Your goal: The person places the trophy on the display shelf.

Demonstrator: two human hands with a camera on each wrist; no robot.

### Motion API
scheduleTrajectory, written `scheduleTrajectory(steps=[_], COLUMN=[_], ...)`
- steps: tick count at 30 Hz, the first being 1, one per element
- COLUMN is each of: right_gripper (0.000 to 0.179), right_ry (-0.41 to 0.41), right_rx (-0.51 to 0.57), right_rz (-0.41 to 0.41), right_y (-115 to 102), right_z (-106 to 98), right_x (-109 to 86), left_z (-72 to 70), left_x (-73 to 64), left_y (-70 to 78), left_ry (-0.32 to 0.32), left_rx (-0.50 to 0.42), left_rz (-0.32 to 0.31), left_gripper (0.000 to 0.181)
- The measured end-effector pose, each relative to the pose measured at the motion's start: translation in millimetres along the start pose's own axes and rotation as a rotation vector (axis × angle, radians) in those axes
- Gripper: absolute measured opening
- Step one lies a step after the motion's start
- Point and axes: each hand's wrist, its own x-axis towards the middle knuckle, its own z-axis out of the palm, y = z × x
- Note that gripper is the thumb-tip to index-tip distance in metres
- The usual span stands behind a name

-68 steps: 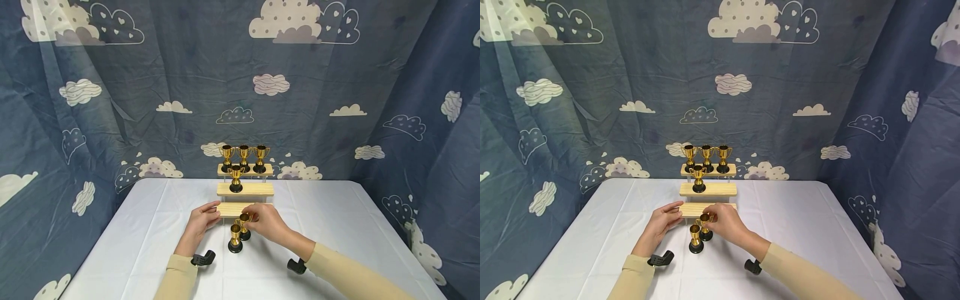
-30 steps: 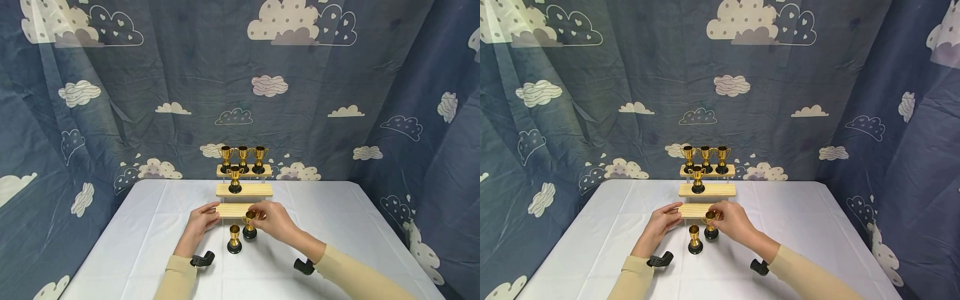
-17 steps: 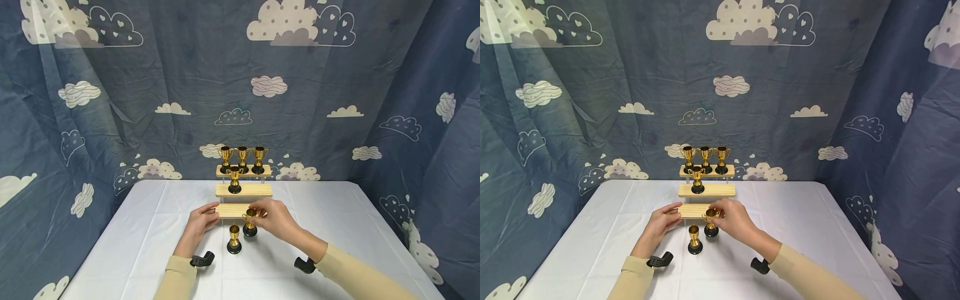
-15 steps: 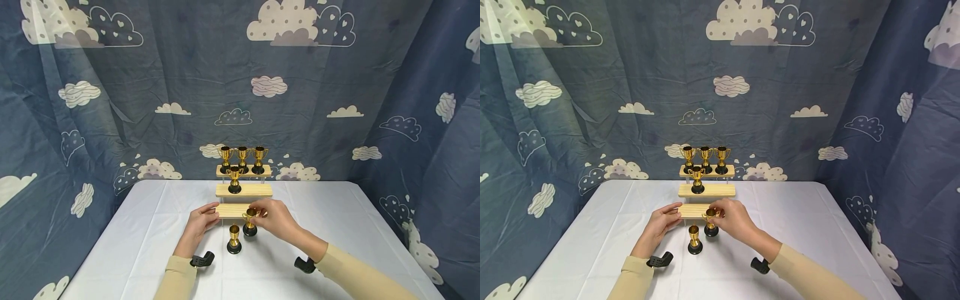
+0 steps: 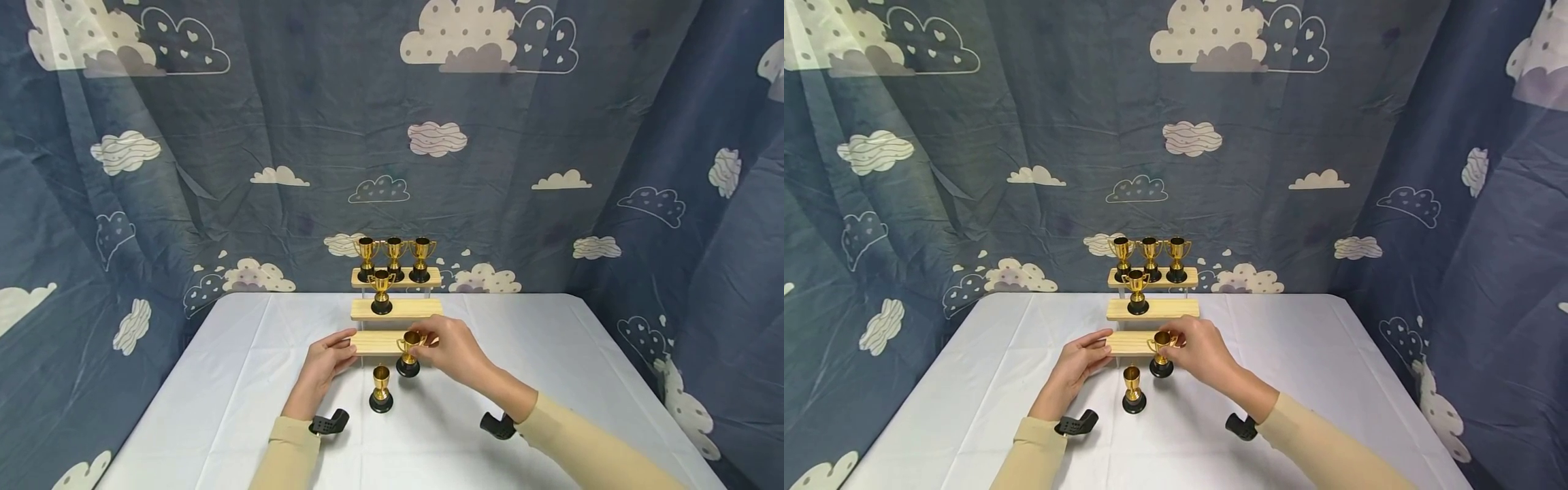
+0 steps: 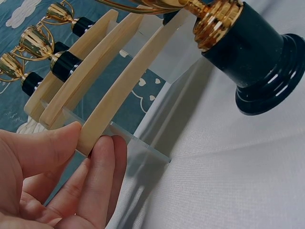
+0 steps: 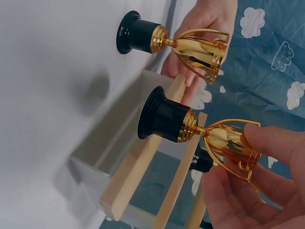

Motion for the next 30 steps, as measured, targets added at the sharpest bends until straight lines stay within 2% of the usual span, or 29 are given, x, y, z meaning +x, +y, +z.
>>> scheduleTrajectory(steps=[10, 30], right_gripper=[0.028, 0.029], right_ry=[0.018, 0.058], right_rx=[-0.008, -0.048], right_rz=[0.016, 0.009], right_y=[-2.4, -8.7], right_z=[-6.9, -21.5], right_x=[5.5, 18.0], left_z=[0.6, 1.0], left_x=[0.7, -0.1], left_y=[1.4, -0.2], left_ry=[0.021, 0.007], left_rx=[0.003, 0.007], left_rz=[-0.011, 0.000], left_gripper=[0.044, 0.044])
